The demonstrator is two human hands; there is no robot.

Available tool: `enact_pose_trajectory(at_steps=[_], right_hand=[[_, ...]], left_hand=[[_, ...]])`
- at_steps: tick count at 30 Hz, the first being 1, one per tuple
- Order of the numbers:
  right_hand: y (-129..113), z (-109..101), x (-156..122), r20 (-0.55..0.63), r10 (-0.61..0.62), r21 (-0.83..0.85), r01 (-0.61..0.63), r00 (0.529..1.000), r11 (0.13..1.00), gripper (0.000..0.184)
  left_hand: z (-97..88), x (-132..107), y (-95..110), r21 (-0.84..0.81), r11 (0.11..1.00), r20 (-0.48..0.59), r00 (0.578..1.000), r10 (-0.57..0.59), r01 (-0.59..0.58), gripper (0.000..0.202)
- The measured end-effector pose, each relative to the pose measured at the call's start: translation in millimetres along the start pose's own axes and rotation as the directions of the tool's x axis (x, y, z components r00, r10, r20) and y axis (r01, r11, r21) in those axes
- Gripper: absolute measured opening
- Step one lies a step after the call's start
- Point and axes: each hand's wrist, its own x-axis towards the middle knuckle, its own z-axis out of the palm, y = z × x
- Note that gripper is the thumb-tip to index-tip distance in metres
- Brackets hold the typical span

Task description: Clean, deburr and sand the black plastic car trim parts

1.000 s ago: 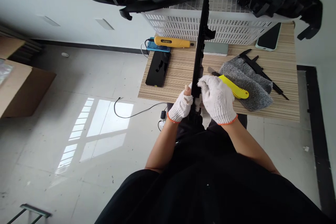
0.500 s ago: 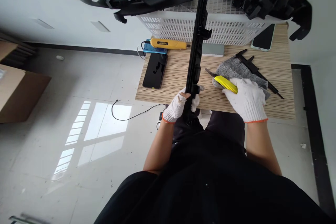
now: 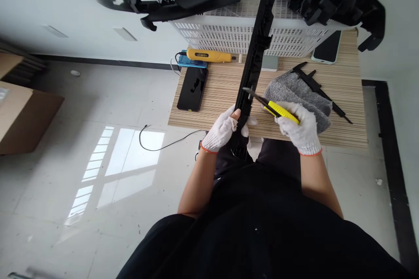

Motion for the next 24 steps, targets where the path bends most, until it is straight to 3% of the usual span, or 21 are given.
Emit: enact_pose_trajectory(at_steps=[3,6,9,13,18,24], right_hand=[[1,2,0,0.022,0.057,0.167,-0.06,0.998,0.984,0.04],[1,-3,1,0.077,0.114,0.181,-0.126,0.991,0.975,0.038],[5,-10,0,0.094,0.138,0.124,-0.149,0.986,0.981,0.038],[12,-18,0,0.09,0.078,0.001,-0.078,0.993,0.997,0.04],[10,-20,1,0.124,-0.021,-0.077,0.031,0.992,0.997,0.033],[3,-19,0,0.13,0.014,-0.062,-0.006,0.991,0.998,0.034]], left_hand=[[0.8,1,-7,-0.013,0.996,-0.034,0.995,0.091,-0.092,0.055],[1.5,1,-10,-0.004,0.993,-0.051,0.991,0.121,-0.122,0.047],[2.1,0,-5,0.151,0.987,-0.092,0.993,0.069,-0.055,0.036],[2.6,-3,8,0.396,0.917,-0.137,0.991,0.014,0.042,0.031],[5.0,-4,15,0.503,0.858,-0.18,0.984,-0.011,0.102,0.022],[7.3,-3,16,0.542,0.834,-0.17,0.985,-0.01,0.102,0.02]])
